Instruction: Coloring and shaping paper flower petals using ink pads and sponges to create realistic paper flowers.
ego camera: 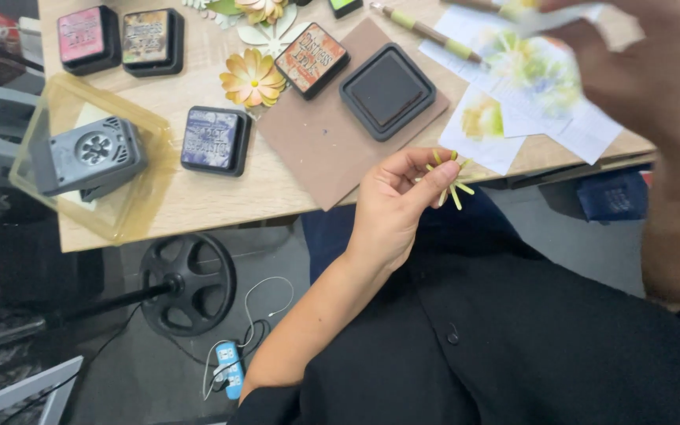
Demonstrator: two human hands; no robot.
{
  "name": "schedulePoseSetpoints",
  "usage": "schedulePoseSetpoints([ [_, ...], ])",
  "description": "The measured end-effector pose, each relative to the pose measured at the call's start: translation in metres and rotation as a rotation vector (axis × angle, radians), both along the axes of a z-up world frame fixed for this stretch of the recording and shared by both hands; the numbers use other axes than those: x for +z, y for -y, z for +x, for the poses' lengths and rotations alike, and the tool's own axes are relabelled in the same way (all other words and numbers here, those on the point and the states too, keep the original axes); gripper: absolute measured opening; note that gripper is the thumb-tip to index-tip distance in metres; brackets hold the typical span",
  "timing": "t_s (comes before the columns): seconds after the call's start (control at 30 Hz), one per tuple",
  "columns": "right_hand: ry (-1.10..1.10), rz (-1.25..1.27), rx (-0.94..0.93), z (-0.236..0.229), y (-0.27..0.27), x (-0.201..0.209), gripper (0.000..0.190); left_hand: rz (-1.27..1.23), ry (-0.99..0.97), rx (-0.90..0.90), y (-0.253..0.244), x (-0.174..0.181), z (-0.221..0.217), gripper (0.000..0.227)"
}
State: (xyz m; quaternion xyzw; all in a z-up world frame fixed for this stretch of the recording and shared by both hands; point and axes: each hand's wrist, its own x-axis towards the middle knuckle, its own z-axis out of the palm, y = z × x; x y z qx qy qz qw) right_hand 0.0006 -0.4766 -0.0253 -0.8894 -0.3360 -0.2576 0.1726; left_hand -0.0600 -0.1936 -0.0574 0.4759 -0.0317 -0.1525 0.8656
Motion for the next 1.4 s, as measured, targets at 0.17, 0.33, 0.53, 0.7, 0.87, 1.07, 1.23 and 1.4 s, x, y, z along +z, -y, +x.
schedulePoseSetpoints([
  [0.17,-0.1,-0.235,-0.389,-0.038,0.028,-0.022,0.022,0.056,-0.013,-0.048,0.016,0.001,0.005,0.02],
  [0.33,-0.107,0.257,-0.16,-0.07,0.016,0.001,0.014,0.054,-0.003,-0.079,0.035,-0.001,0.012,0.02],
  [0.53,-0.126,0.462,0.103,-0.065,-0.04,0.012,0.021,0.021,0.008,-0.093,0.045,0.0,0.013,0.021],
  [0.7,-0.108,0.5,0.116,-0.064,-0.039,0.007,0.018,0.035,0.008,-0.075,0.047,-0.001,0.011,0.021],
  [0.87,-0.04,0.547,0.088,-0.066,-0.039,0.007,0.021,0.04,0.002,-0.069,0.047,-0.001,0.01,0.018],
  [1.07,-0.073,0.491,0.11,-0.067,-0.035,0.012,0.019,0.053,0.004,-0.064,0.047,0.001,0.01,0.017],
  [1.23,-0.057,0.459,0.129,-0.068,-0.029,0.011,0.029,0.053,0.025,-0.096,0.045,0.004,0.01,0.021],
  [1.4,-0.115,0.403,0.149,-0.064,-0.027,0.014,0.028,0.042,0.034,-0.098,0.048,0.003,0.009,0.019],
])
